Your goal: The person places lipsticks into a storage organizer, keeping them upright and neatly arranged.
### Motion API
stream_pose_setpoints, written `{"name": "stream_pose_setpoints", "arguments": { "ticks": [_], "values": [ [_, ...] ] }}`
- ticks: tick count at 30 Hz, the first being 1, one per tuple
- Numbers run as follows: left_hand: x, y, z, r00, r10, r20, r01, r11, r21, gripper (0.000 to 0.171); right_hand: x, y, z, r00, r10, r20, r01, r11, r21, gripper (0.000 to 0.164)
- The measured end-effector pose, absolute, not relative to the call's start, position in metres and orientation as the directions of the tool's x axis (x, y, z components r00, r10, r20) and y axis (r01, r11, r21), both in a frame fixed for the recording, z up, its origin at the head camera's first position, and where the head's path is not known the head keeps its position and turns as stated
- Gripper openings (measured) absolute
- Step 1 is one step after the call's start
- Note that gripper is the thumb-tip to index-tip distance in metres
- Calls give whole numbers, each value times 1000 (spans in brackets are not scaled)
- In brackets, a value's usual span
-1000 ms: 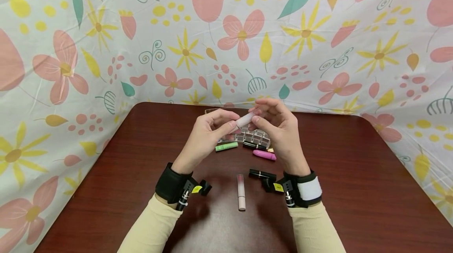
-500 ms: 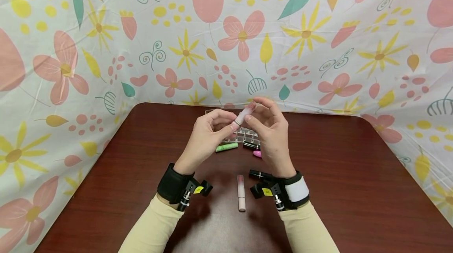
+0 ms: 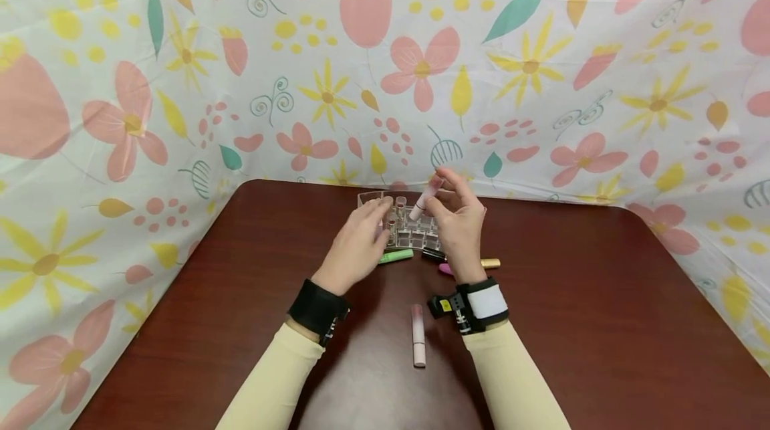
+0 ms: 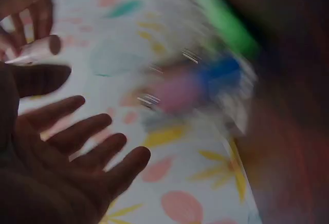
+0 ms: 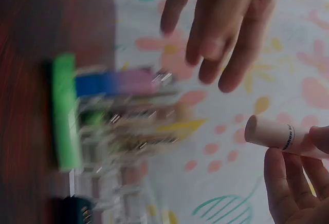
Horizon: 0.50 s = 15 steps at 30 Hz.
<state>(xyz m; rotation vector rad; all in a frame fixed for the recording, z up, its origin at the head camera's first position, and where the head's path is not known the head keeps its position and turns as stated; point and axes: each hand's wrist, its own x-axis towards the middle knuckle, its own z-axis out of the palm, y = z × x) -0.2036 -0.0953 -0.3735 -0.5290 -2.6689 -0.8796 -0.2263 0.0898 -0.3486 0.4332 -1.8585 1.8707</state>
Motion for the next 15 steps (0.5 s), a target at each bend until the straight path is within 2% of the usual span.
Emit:
{"name": "stream_pose_setpoints", "arguments": {
  "ticks": [3,7,11,15],
  "values": [
    [-208,-96,-392,-905,337,261,418,822,386,65,-244,90,-364,-848,69,526,-519,93,-850,43],
    [-208,-98,-401,-914,383,133,405,839,364,71,-264,88,-378,-849,30,528,-512,196,-836,41],
    [-208,-101,-399,-909,399,121,415,836,360,71,-279,85,-385,-861,26,507,-477,301,-825,41],
    [-212,-103,-392,-901,414,130,433,835,340,69,-292,82,-389,-875,34,484,-444,348,-826,39]
  ]
}}
